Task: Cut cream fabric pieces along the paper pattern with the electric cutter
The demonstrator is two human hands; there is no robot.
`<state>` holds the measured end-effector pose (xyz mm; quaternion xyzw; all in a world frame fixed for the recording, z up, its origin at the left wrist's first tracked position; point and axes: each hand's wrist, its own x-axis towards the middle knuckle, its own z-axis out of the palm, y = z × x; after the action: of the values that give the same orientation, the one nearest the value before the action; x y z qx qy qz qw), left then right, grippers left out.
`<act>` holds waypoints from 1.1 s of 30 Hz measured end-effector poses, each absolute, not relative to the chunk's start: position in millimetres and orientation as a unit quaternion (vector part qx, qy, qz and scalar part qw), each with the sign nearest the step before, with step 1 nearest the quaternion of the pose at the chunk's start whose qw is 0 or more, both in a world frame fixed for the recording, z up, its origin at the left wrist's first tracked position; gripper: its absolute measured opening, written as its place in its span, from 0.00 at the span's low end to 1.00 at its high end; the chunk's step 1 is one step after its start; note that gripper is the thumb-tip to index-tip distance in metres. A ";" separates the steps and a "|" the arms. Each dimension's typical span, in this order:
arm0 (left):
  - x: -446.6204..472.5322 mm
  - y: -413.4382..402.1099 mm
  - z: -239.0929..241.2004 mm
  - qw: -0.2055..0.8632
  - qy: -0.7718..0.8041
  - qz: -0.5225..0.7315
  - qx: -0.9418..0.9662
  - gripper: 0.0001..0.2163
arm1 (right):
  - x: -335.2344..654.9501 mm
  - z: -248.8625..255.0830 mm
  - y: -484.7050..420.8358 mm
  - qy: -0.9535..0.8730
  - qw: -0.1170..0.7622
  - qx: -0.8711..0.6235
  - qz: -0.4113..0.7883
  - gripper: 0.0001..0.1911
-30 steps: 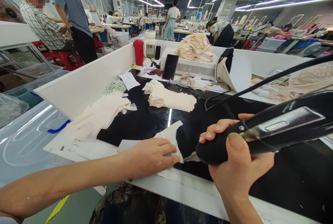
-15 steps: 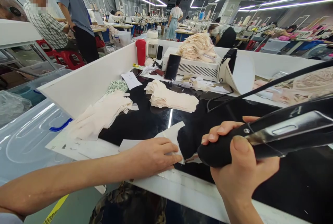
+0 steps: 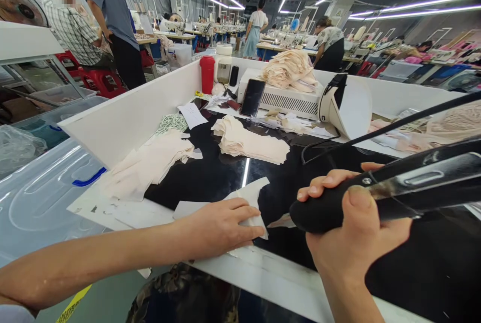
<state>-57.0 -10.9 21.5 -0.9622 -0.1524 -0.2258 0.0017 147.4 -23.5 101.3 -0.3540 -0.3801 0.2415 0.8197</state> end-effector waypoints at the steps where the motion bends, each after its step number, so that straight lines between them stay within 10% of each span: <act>1: -57.3 -11.1 21.1 -0.001 -0.155 -0.224 -0.962 0.10 | 146.9 101.3 -22.1 -0.377 0.820 -0.355 0.245 0.23; 33: -51.6 -32.9 23.0 0.002 -0.193 -0.209 -0.959 0.15 | 139.1 94.7 -16.0 -0.398 0.807 -0.363 0.243 0.26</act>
<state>-51.6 -32.9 23.0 -0.9586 -0.1934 -0.2090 0.0017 139.1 -16.0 94.7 -0.3626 -0.3979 0.2433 0.8068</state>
